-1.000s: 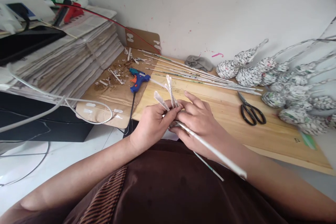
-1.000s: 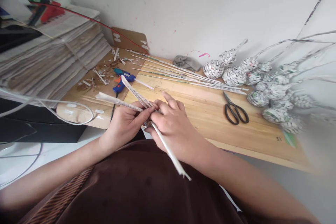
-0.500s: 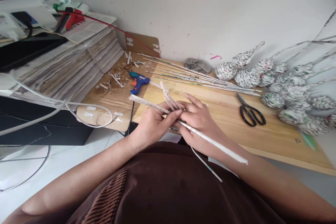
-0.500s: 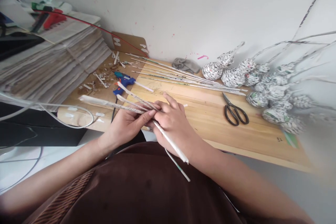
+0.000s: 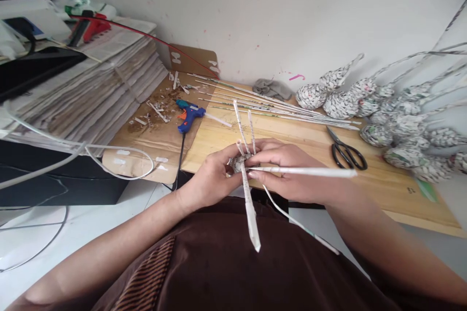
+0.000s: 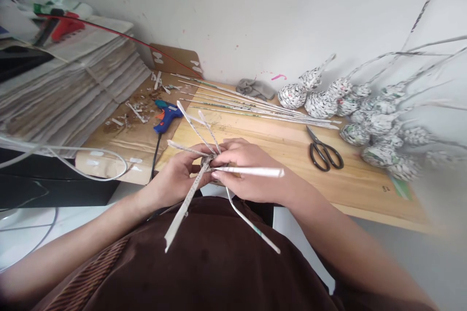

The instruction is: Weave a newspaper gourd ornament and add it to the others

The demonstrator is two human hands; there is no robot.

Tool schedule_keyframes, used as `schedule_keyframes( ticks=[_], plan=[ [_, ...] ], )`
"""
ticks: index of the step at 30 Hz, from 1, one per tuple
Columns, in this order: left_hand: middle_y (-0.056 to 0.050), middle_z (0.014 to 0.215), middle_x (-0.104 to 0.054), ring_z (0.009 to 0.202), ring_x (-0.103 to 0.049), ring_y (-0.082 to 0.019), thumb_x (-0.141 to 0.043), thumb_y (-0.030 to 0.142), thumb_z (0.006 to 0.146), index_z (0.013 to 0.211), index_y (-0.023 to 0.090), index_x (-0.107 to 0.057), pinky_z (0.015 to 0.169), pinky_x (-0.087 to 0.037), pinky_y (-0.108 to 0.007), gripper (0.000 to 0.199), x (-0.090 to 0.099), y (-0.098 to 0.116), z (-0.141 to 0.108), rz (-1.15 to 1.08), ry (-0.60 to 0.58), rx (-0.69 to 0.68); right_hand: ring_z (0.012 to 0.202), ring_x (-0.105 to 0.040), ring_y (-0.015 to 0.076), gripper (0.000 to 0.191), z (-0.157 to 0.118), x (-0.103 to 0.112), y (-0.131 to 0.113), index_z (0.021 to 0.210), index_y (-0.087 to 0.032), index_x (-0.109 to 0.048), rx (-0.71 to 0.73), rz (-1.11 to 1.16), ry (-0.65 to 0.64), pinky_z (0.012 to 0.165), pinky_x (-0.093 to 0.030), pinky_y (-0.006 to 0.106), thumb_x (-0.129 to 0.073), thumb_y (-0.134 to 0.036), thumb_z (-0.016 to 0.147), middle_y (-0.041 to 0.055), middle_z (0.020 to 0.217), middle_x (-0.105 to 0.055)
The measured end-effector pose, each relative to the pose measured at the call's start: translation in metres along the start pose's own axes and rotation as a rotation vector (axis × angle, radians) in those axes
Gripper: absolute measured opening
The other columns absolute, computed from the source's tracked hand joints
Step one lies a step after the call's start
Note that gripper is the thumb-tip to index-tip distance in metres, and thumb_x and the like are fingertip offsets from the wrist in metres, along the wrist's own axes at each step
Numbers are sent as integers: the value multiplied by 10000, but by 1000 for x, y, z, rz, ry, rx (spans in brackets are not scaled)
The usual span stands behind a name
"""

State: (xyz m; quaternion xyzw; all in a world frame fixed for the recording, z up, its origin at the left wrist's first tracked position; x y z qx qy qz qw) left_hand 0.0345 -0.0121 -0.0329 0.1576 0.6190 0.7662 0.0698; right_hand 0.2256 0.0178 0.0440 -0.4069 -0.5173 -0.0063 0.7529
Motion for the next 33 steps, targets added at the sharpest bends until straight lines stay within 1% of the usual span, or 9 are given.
schedule_keyframes(
  ticks=[3, 5, 8, 12, 15, 20, 24, 29, 33],
  plan=[
    [-79, 1088, -713, 927, -697, -207, -730, 245, 866, 1233, 189, -643, 825, -581, -324, 381, 0, 1, 0, -18, -7, 15, 1202, -648, 239, 269, -5, 11, 5, 1104, -239, -756, 46, -34, 46, 1038, -513, 400, -597, -140, 911, 63, 1156, -748],
    [-82, 1078, -718, 928, -693, -209, -721, 248, 873, 1212, 188, -661, 844, -576, -333, 350, 0, 4, 1, -3, -13, 9, 1244, -627, 239, 304, -6, 14, 8, 1127, -252, -753, 78, -88, 104, 1051, -505, 409, -558, -134, 926, 59, 1189, -743],
    [-90, 1080, -719, 945, -683, -217, -717, 241, 868, 1133, 183, -707, 841, -571, -332, 271, 1, 10, 2, 51, -9, 1, 1173, -648, 228, 246, -2, 8, 8, 1051, -257, -765, 82, -188, 248, 1006, -521, 401, -566, -162, 942, 62, 1149, -737],
    [-100, 1106, -707, 975, -663, -215, -692, 206, 878, 1120, 177, -721, 819, -561, -310, 245, 2, 13, 3, 73, -28, -20, 1014, -647, 236, 107, 7, -5, 3, 917, -247, -780, 142, -307, 423, 936, -504, 411, -673, -254, 917, 68, 1006, -724],
    [-100, 1126, -702, 995, -653, -212, -663, 183, 892, 1106, 179, -732, 838, -553, -313, 225, 4, 11, 3, 43, -43, -14, 985, -604, 256, 111, 8, -11, -2, 842, -257, -789, 136, -382, 517, 896, -464, 437, -695, -259, 902, 68, 968, -701],
    [-104, 1133, -725, 1068, -663, -234, -666, 157, 883, 1065, 182, -750, 922, -529, -348, 201, 4, 16, 7, 27, -33, -77, 916, -561, 252, 98, 4, -16, -8, 882, -243, -775, 107, -403, 519, 834, -414, 432, -680, -224, 899, 61, 874, -681],
    [-90, 1112, -744, 1044, -672, -217, -633, 80, 863, 999, 179, -765, 955, -508, -354, 214, 4, 22, 9, 77, -29, -119, 849, -575, 228, 97, 3, -18, -12, 922, -223, -732, 120, -370, 439, 810, -394, 413, -636, -223, 929, 30, 766, -704],
    [-92, 1099, -734, 1041, -674, -220, -619, 102, 879, 1057, 185, -762, 910, -518, -328, 243, 7, 22, 8, 43, -62, -84, 803, -651, 189, 99, 3, -18, -9, 893, -234, -701, 36, -235, 465, 848, -394, 398, -678, -144, 859, -16, 796, -764],
    [-88, 1073, -725, 1028, -673, -220, -598, 87, 862, 1078, 187, -762, 898, -519, -323, 289, 9, 26, 7, 23, -75, -67, 798, -681, 183, 105, 1, -16, -6, 899, -231, -701, 39, -198, 467, 837, -420, 383, -665, -137, 870, -13, 824, -775]
  ],
)
Point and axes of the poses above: each hand's wrist, its own z-axis towards the middle knuckle, its own x-axis out of the back of the hand, y = z × x, the point moved 1 cm from there along z, towards the middle knuckle
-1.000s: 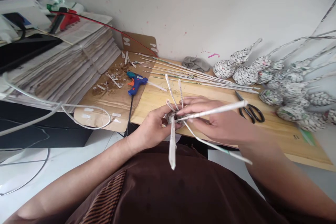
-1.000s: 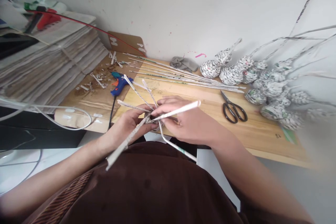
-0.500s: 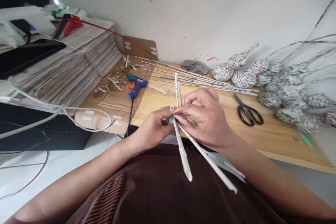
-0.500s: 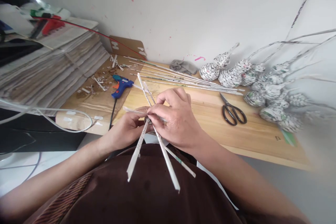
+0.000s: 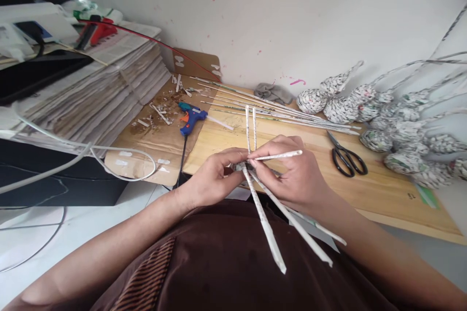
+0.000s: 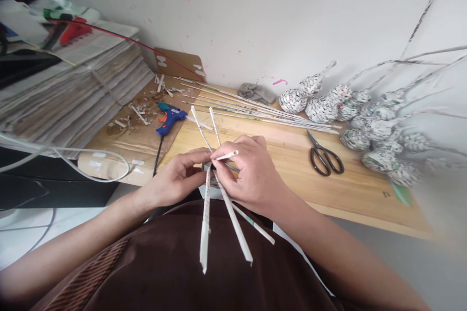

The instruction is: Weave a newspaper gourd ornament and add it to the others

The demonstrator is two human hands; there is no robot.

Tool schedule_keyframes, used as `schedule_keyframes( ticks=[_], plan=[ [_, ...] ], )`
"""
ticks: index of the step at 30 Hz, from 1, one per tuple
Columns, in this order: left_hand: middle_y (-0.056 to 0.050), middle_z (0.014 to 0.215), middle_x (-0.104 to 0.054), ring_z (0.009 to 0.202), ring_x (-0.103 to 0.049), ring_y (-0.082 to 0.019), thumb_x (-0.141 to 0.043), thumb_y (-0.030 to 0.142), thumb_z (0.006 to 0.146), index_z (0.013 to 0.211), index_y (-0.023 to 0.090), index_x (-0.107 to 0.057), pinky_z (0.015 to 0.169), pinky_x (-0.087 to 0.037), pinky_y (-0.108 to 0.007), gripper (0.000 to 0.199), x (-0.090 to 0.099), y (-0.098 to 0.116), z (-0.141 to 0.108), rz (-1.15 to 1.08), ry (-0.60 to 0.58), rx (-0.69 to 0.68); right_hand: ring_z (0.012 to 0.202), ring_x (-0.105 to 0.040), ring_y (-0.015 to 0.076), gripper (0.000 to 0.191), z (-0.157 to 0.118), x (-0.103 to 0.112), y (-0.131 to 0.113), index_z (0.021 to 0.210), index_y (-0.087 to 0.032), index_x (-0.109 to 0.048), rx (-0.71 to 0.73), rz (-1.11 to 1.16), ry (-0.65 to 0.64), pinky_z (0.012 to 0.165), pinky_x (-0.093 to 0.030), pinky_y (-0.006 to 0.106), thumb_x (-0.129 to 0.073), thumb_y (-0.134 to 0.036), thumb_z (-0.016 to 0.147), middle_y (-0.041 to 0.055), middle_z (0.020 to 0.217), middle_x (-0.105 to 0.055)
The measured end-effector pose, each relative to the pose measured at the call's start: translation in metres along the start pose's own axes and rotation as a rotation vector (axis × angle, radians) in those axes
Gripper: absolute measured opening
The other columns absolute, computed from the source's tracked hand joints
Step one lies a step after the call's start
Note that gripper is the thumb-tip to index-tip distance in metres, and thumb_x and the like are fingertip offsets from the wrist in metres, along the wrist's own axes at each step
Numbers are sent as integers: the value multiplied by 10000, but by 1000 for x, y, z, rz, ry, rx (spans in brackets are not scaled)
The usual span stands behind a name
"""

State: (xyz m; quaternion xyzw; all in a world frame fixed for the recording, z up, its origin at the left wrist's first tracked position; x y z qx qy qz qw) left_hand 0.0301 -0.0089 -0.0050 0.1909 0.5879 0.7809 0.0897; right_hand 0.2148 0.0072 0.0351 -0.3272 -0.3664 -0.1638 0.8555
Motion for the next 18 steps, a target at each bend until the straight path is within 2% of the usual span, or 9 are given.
schedule_keyframes(
  ticks=[5, 10, 18],
  plan=[
    [-89, 1068, -727, 1018, -659, -231, -566, 186, 933, 1080, 196, -768, 915, -515, -349, 250, 2, 3, 1, 8, -21, 31, 793, -705, 197, 121, -3, 0, 2, 911, -242, -703, 24, -17, -16, 820, -438, 396, -634, -145, 891, 0, 862, -793],
    [-81, 1025, -715, 980, -648, -215, -499, 308, 1010, 1076, 197, -770, 926, -511, -343, 300, 1, -1, 1, -53, -10, 36, 802, -727, 190, 150, -4, -1, 4, 947, -238, -725, 12, 55, -29, 804, -482, 380, -618, -141, 904, 7, 891, -803],
    [-111, 1085, -732, 980, -652, -246, -471, 403, 1021, 1115, 191, -765, 952, -520, -402, 375, 1, -5, -1, -110, -18, 86, 881, -744, 190, 168, -4, -1, 4, 970, -230, -760, -111, 245, -28, 816, -558, 344, -624, -152, 910, 29, 954, -802]
  ],
)
Point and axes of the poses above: each hand's wrist, its own z-axis towards the middle knuckle, its own x-axis out of the back of the hand, y = z × x, the point moved 1 cm from there along z, towards the middle knuckle
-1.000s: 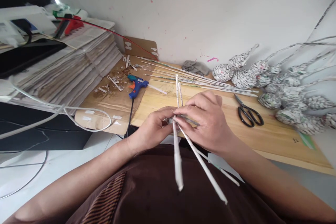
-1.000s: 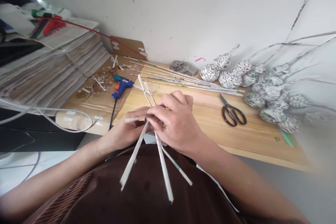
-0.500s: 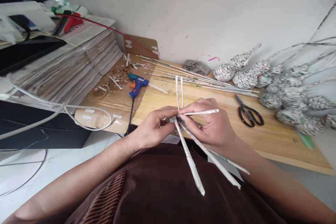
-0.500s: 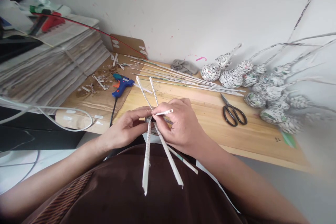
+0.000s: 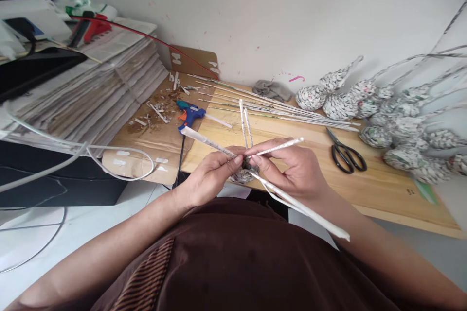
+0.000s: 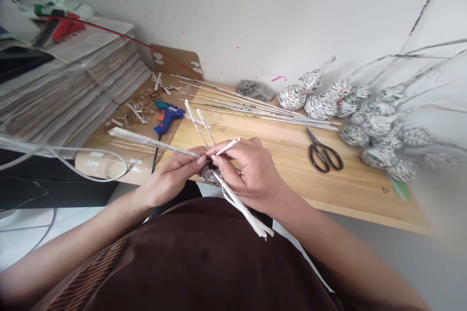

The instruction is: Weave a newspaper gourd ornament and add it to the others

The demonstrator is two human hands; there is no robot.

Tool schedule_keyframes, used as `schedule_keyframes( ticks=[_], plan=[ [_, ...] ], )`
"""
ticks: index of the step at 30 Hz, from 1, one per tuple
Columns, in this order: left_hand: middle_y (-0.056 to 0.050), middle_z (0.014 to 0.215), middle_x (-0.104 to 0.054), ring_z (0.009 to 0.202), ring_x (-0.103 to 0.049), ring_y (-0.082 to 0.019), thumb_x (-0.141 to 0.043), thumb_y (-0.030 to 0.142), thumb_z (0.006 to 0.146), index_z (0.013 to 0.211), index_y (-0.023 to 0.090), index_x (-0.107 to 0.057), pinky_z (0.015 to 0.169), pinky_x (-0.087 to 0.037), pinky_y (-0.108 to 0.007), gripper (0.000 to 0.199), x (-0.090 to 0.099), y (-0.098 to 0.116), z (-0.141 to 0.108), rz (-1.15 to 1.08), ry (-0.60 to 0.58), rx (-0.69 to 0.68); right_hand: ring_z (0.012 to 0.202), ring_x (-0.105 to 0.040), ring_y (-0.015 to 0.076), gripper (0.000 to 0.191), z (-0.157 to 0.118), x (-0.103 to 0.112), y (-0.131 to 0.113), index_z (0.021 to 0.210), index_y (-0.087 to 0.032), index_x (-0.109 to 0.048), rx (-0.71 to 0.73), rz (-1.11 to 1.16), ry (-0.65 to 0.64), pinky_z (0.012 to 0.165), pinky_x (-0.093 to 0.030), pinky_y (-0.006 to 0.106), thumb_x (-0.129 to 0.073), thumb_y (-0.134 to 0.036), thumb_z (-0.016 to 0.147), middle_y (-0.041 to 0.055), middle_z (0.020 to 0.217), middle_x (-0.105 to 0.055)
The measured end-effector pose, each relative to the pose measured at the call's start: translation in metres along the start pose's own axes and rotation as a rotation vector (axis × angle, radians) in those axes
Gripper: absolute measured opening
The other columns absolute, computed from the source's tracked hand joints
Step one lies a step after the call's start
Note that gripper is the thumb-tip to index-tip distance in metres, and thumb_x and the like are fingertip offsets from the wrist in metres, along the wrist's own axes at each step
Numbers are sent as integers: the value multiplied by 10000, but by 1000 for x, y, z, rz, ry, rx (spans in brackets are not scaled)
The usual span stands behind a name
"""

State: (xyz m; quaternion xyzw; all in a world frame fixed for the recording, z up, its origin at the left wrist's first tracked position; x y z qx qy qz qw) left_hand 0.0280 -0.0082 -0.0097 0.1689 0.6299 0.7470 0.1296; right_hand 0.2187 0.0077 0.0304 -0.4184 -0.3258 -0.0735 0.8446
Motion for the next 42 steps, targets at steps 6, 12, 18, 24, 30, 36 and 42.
schedule_keyframes(
  ticks=[6, 12, 18, 24, 30, 36, 42],
  plan=[
    [-98, 1119, -729, 1052, -661, -236, -471, 404, 1026, 1097, 187, -758, 989, -503, -372, 367, 0, -4, -1, -8, 7, 10, 797, -743, 172, 143, -1, 11, -7, 1010, -217, -775, -222, 448, -103, 757, -595, 307, -670, -198, 914, 29, 854, -780],
    [-113, 1197, -726, 1136, -659, -251, -537, 419, 996, 1135, 166, -735, 1017, -497, -386, 350, -2, -5, -3, -4, 104, 68, 873, -749, 175, 160, 3, 23, -3, 976, -216, -805, -431, 798, -327, 834, -592, 325, -696, -321, 924, 38, 875, -797],
    [-102, 1156, -747, 1092, -673, -230, -531, 387, 1003, 1110, 179, -745, 1014, -503, -386, 318, -3, -5, -2, 57, 112, 30, 781, -732, 130, 128, 7, 22, 4, 831, -184, -758, -611, 882, -283, 774, -594, 265, -846, -257, 774, 11, 806, -768],
    [-103, 1091, -741, 1044, -670, -219, -501, 324, 1018, 1095, 151, -730, 965, -508, -363, 297, -4, -3, -1, 113, 110, -15, 640, -686, 114, 312, 13, 23, 2, 1074, -178, -689, -676, 771, -268, 541, -535, 204, -807, -221, 788, 23, 817, -757],
    [-53, 893, -709, 843, -637, -169, -465, 247, 1027, 1010, 141, -732, 808, -502, -285, 288, -8, 5, 2, 183, 76, -45, 579, -691, 108, 242, 22, 22, 3, 1051, -186, -664, -510, 588, -278, 614, -576, 233, -770, -243, 841, -19, 721, -739],
    [-45, 902, -709, 866, -640, -169, -487, 256, 1018, 1051, 146, -734, 809, -484, -270, 273, -8, 1, 2, 172, 93, -8, 549, -697, 110, 177, 26, 26, 1, 1038, -194, -670, -468, 422, -239, 575, -580, 241, -715, -175, 868, -9, 771, -749],
    [-33, 893, -732, 805, -633, -153, -498, 236, 1010, 1043, 147, -743, 775, -481, -259, 263, -9, 1, 3, 207, 99, -29, 629, -728, 129, 156, 31, 23, -5, 1013, -183, -677, -404, 395, -177, 634, -612, 251, -700, -134, 867, -5, 753, -741]
  ],
)
Point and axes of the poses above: each hand's wrist, its own z-axis towards the middle knuckle, its own x-axis out of the back of the hand, y = z × x, the point moved 1 cm from there along z, towards the middle knuckle
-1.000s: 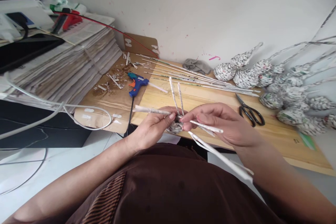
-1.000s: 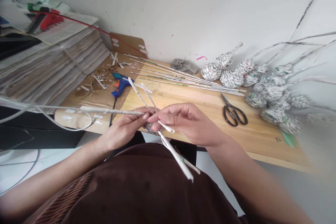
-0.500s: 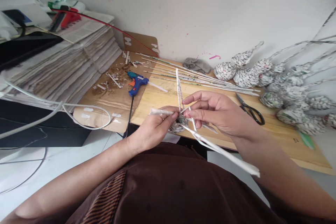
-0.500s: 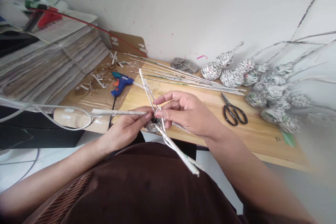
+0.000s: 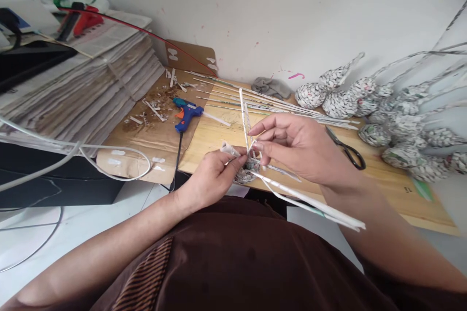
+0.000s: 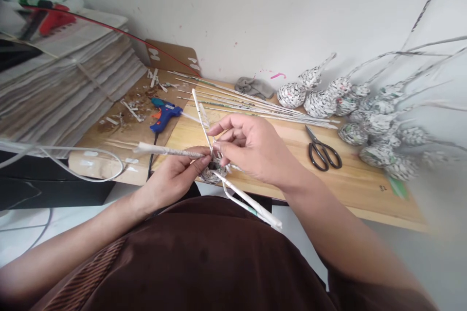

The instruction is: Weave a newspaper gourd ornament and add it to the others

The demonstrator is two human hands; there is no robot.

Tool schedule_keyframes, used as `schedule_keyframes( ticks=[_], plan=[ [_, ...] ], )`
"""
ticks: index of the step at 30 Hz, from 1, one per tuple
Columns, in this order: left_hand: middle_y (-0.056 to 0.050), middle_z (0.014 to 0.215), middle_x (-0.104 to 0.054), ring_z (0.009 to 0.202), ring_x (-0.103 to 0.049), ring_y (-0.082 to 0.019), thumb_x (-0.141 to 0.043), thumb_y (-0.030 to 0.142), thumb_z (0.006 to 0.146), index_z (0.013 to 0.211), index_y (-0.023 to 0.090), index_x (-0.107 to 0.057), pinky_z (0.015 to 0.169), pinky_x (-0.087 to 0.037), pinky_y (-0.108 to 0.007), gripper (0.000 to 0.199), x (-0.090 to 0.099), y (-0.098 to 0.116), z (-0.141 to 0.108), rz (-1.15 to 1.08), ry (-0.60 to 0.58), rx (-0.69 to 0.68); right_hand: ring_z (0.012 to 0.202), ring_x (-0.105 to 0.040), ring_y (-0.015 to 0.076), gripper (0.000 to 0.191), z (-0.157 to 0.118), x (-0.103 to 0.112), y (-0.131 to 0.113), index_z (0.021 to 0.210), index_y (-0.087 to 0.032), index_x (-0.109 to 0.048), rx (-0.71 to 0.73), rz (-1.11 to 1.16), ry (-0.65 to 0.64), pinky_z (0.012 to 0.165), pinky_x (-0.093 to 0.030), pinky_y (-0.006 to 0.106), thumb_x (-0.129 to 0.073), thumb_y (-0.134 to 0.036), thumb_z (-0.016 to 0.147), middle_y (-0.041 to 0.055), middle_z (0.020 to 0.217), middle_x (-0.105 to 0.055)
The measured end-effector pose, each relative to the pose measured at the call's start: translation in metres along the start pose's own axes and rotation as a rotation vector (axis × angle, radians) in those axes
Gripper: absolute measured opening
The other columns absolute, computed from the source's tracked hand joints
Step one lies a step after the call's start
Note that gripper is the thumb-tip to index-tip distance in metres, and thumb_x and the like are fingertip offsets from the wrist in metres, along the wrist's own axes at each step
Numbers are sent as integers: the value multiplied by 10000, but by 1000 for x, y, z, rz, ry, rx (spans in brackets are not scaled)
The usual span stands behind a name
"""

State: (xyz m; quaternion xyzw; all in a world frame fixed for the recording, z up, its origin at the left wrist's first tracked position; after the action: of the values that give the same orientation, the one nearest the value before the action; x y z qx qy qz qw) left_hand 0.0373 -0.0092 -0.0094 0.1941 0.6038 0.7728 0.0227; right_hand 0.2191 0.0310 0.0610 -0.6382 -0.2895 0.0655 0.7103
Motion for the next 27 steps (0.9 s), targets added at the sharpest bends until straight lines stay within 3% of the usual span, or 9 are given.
schedule_keyframes(
  ticks=[7, 14, 21, 27],
  plan=[
    [-21, 1055, -776, 994, -691, -171, -571, 222, 987, 1131, 200, -746, 886, -502, -260, 227, -3, -4, -3, -42, 32, -19, 698, -765, 146, 155, -3, -10, 1, 1000, -192, -665, 18, 66, 27, 693, -635, 256, -694, -122, 864, 2, 791, -759],
    [-17, 1011, -789, 905, -707, -156, -557, 210, 988, 1108, 202, -765, 804, -531, -243, 241, -2, -2, -3, -54, 28, -5, 725, -768, 161, 157, -12, -13, 13, 963, -176, -666, 18, 44, 44, 686, -627, 255, -726, -163, 818, 19, 803, -748],
    [-52, 1109, -790, 1021, -726, -176, -572, 154, 956, 1114, 168, -761, 914, -555, -263, 247, -1, -2, -3, -5, 83, -45, 679, -673, 165, 86, -30, -17, 31, 874, -239, -738, 210, -297, 138, 604, -531, 286, -664, -245, 918, 19, 813, -748],
    [-99, 1169, -777, 1083, -726, -219, -591, 175, 941, 1113, 142, -762, 988, -557, -329, 244, 1, 2, -3, 38, 85, 8, 832, -707, 190, 165, -36, -18, 29, 881, -235, -737, 353, -565, 130, 732, -527, 304, -611, -133, 913, 44, 935, -766]
  ],
)
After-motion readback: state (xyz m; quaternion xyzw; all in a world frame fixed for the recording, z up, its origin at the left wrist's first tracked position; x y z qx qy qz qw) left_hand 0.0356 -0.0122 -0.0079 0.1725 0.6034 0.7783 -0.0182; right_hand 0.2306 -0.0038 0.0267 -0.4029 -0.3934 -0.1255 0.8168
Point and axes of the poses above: each hand's wrist, its own z-axis towards the middle knuckle, its own x-axis out of the back of the hand, y = z × x, the point moved 1 cm from there along z, towards the middle knuckle
